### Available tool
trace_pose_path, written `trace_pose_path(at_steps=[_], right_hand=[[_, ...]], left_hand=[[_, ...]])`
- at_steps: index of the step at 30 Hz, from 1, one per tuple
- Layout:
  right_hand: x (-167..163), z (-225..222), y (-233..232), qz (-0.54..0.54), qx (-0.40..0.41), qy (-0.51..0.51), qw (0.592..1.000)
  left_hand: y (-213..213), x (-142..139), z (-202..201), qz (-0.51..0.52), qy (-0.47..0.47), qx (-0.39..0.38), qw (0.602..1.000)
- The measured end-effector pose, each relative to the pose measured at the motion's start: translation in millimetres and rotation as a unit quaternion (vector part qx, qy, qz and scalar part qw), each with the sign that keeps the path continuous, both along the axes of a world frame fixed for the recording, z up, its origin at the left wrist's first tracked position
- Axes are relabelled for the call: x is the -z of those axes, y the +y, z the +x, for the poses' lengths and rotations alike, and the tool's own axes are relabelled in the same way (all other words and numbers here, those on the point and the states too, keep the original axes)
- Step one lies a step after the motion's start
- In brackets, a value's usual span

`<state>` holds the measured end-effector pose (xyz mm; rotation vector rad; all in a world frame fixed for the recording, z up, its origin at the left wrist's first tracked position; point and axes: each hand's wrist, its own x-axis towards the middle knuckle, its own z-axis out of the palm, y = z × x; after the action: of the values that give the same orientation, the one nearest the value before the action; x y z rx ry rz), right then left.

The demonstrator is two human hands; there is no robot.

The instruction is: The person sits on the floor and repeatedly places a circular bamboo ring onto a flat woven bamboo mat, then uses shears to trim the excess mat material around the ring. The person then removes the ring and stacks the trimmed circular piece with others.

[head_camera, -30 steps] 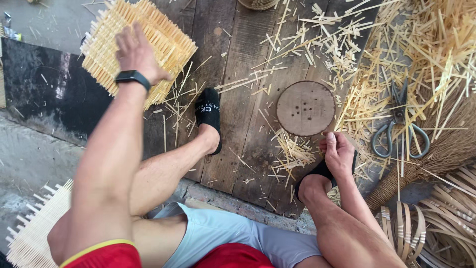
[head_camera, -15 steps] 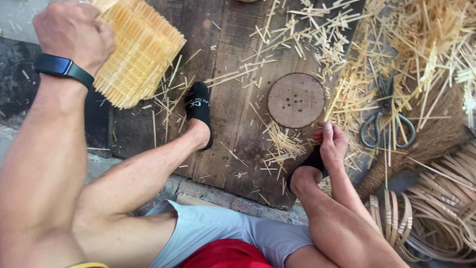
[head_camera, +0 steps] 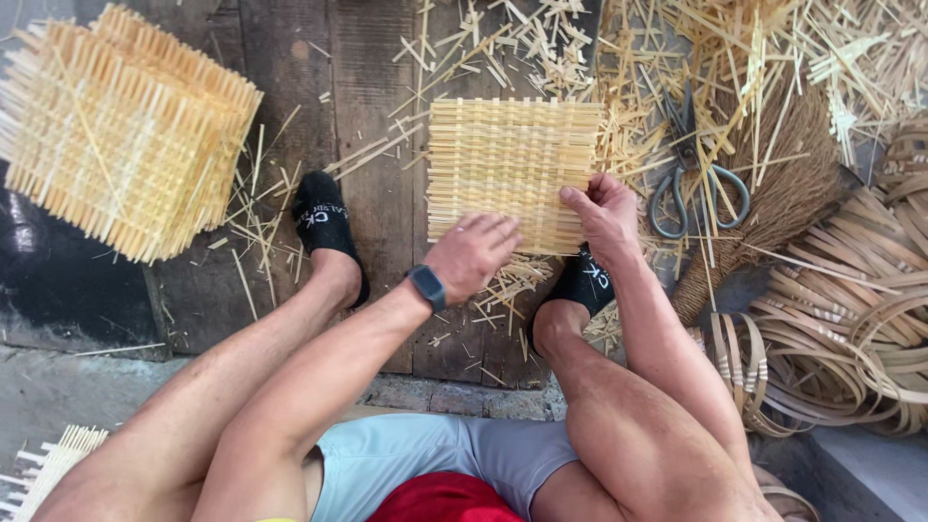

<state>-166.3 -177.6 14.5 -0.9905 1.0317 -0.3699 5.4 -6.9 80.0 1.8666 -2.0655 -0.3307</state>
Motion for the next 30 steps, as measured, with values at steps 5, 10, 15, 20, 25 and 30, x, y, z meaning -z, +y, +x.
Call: trace_pose_path(at_steps=[5,10,15,20,25,30], right_hand=[[20,-10,8,-0.014,0.011,-0.009,1.000],[21,-17,9,-0.006,0.027,-0.018,0.999],[12,-27,19,-0.036,0.015,0.078,0.996],[-27,-112,16,-0.279,0.119,0.085,0.949],[-84,-295,-16,-0.503,0.232,0.461,0.693],[-95,-389,-5,-0.448,-0.008,0.634,0.630]], left_hand=[[-10,48,53,0.072,0.271,-0.459,0.843],[-11,89,90,0.193,0.587,-0.426,0.661],[3,92,80,0.174,0.594,-0.406,0.673],[16,76,69,0.149,0.605,-0.404,0.669],[30,53,79,0.068,0.483,-0.522,0.700],[27,29,91,-0.023,0.500,-0.506,0.702]])
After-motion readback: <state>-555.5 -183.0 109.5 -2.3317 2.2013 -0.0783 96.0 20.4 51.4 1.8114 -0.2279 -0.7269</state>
